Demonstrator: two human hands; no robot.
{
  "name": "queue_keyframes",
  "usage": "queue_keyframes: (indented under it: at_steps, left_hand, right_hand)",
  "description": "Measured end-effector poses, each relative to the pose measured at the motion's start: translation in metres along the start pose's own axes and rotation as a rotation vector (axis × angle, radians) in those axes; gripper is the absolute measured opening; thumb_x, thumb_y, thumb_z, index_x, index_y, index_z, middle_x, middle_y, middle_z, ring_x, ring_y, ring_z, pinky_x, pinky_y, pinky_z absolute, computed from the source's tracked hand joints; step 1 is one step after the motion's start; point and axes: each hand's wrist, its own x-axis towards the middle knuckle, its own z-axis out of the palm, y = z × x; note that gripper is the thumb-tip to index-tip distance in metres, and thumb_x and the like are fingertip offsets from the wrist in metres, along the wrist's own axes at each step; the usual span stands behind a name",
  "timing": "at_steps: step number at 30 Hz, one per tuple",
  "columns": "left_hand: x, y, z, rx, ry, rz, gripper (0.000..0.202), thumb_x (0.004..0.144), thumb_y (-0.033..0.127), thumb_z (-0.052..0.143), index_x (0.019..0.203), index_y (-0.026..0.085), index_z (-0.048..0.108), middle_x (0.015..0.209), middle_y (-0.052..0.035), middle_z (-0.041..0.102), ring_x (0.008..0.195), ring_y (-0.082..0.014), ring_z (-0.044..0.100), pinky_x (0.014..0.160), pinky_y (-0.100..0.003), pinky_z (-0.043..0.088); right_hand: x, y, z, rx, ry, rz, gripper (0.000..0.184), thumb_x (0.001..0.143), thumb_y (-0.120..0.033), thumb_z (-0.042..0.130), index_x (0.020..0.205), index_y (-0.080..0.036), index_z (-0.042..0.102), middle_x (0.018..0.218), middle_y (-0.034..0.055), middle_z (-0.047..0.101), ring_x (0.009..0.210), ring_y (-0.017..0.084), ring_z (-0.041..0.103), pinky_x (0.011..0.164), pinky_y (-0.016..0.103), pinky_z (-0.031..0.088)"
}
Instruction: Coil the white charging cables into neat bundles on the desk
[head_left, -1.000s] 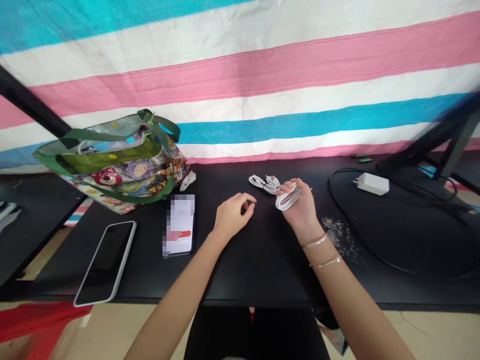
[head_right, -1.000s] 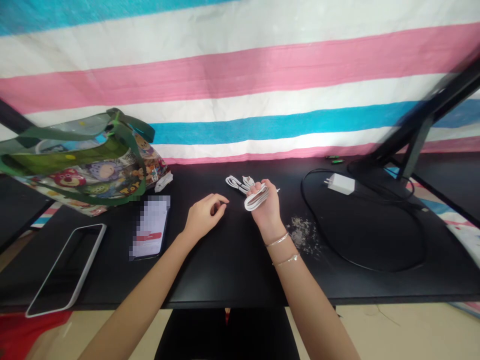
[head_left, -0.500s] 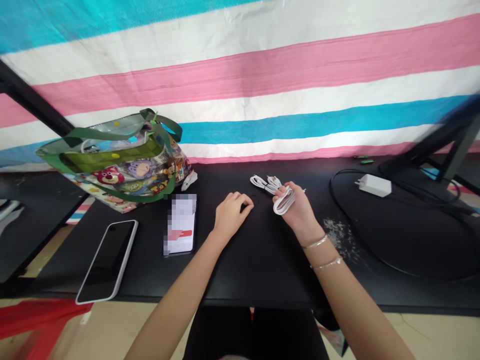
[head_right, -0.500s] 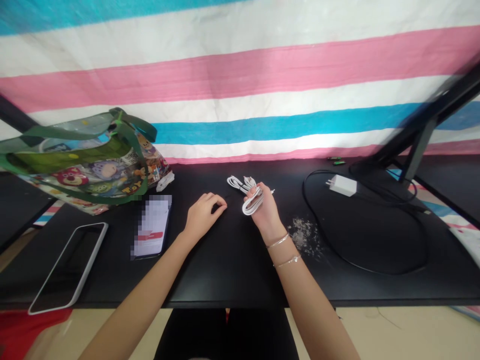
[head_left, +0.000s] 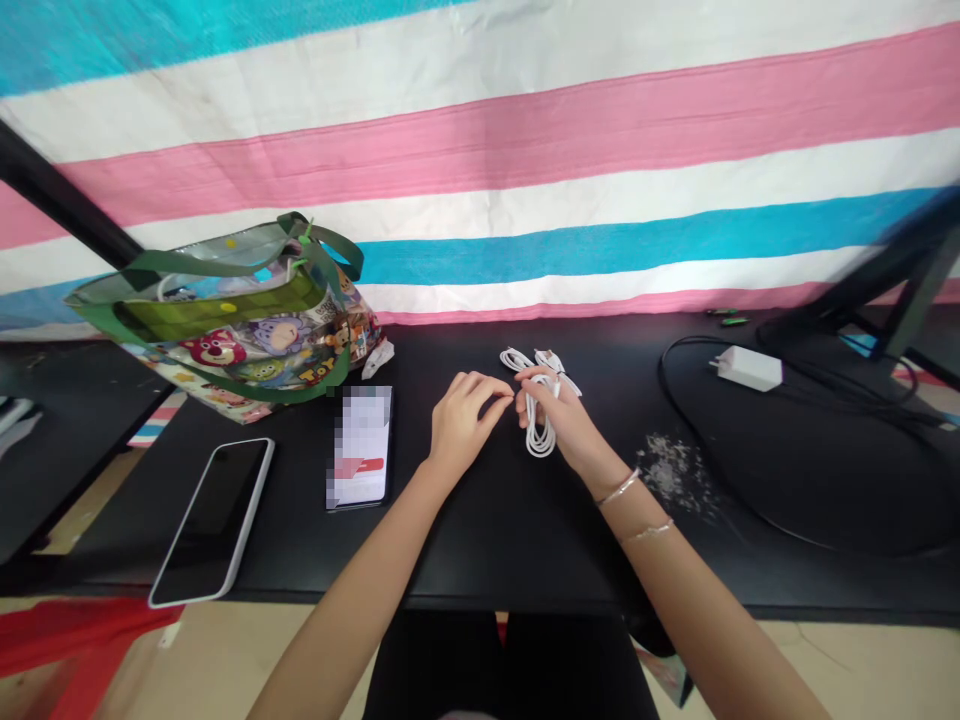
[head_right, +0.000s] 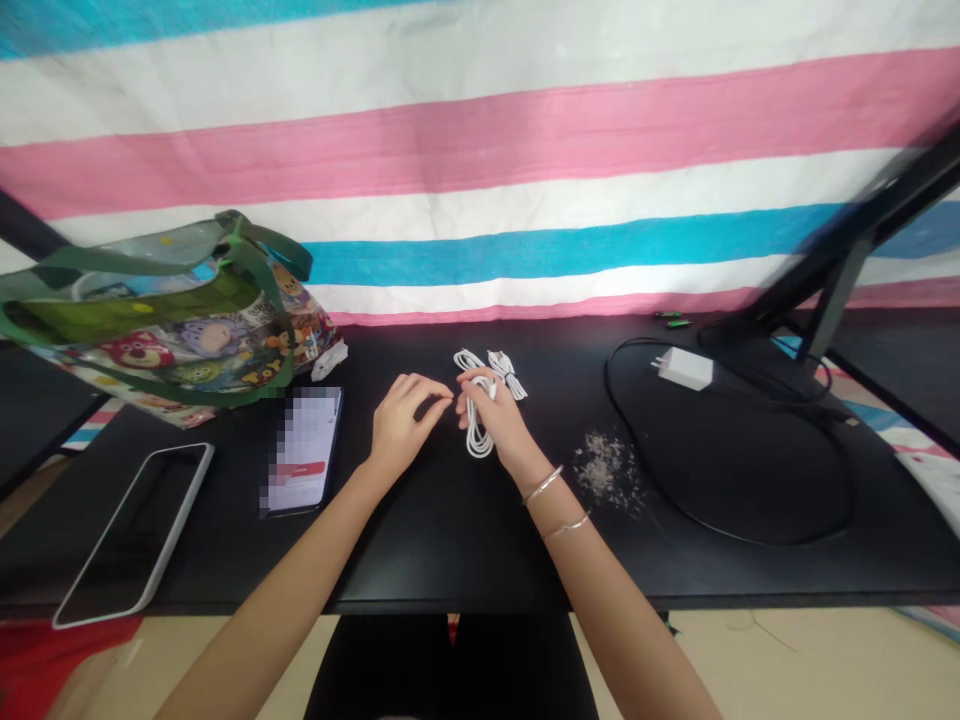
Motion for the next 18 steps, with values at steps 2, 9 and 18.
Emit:
queue_keyframes:
  at_steps: [2, 9, 18]
  left_hand:
    - [0.000, 0.000, -0.001, -0.004, 0.024, 0.001, 0.013, 0.088, 0.020, 0.055, 0.081, 0.023, 0.066, 0.085, 0.0013, 0.067, 0.083, -0.0141, 0.057, 0.074, -0.022, 0.044]
    - [0.000, 0.001, 0.000, -0.017, 0.076, -0.038, 0.013, 0.087, 0.022, 0.056, 0.078, 0.023, 0.065, 0.080, 0.0017, 0.066, 0.079, -0.0137, 0.056, 0.070, -0.022, 0.044]
    - [0.000, 0.001, -0.001, -0.002, 0.017, -0.115, 0.010, 0.087, 0.022, 0.055, 0.085, 0.023, 0.065, 0.075, 0.0026, 0.064, 0.071, -0.0124, 0.054, 0.063, -0.021, 0.041]
  right_hand:
    - [-0.002, -0.001, 0.003, -0.044, -0.052, 0.000, 0.020, 0.063, -0.033, 0.070, 0.071, -0.020, 0.056, 0.045, -0.0086, 0.058, 0.035, 0.008, 0.052, 0.036, 0.018, 0.041]
    - [0.000, 0.003, 0.005, -0.127, -0.079, -0.038, 0.024, 0.065, -0.038, 0.070, 0.068, -0.021, 0.053, 0.045, -0.0078, 0.058, 0.036, 0.009, 0.052, 0.037, 0.020, 0.041]
    - [-0.006, 0.007, 0.000, -0.652, 0.146, -0.334, 0.010, 0.074, -0.034, 0.061, 0.072, -0.026, 0.056, 0.053, -0.0045, 0.057, 0.044, 0.015, 0.051, 0.051, 0.027, 0.034]
